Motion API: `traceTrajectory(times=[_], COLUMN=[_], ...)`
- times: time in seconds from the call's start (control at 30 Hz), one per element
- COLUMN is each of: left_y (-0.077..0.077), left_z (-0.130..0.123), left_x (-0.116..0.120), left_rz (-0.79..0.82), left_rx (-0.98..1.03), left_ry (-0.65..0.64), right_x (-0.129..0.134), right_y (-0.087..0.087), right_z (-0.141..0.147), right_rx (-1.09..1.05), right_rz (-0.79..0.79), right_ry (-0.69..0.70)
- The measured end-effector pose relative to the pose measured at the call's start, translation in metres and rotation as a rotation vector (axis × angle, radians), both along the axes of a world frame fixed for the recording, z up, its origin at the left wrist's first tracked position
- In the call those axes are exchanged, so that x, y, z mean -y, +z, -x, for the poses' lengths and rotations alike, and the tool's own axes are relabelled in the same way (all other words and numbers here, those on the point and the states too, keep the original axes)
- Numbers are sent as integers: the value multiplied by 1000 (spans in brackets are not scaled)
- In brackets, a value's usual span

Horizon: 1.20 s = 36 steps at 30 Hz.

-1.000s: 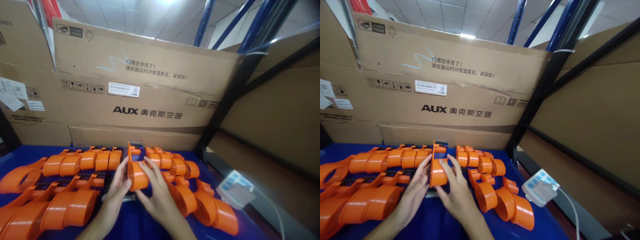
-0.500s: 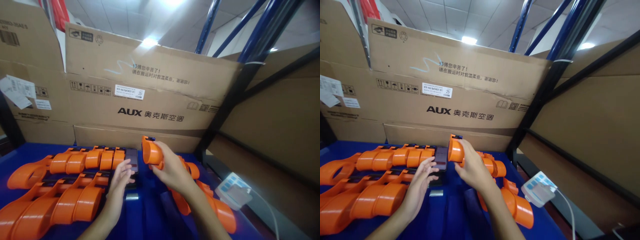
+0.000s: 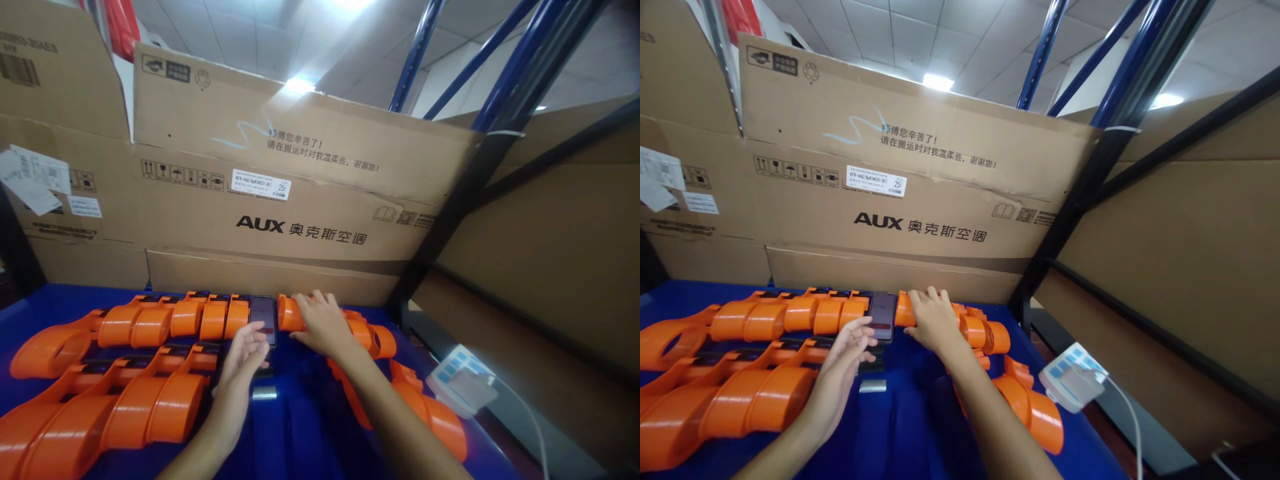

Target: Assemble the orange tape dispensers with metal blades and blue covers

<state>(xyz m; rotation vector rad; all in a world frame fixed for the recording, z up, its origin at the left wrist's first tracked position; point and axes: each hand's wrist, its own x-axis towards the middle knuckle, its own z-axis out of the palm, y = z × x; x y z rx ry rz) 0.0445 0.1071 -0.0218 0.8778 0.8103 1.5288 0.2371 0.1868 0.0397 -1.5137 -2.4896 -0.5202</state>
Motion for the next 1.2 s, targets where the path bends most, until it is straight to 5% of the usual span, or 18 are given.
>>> traceTrajectory(times=[0.3,0.5,0.7,0.97,1.2], left_y=[-4,-13,-5,4,-2], left_z=[-1,1,0,-1,0], left_x=[-1,-6,-3,-2,0], left_rz=[-16,-10,-26,-7,-10], left_rx=[27,26,17,64,33], left_ry=[32,15,18,30,7], right_x=[-6,-5,-10,-19,-8], right_y=[-13,0,10,-4,10], right_z=[5,-11,-36,-37,-43], right_rx=[65,67,58,47,15], right_rz=[81,217,330,341,268], right_ry=[-67,-47,-51,-6,81])
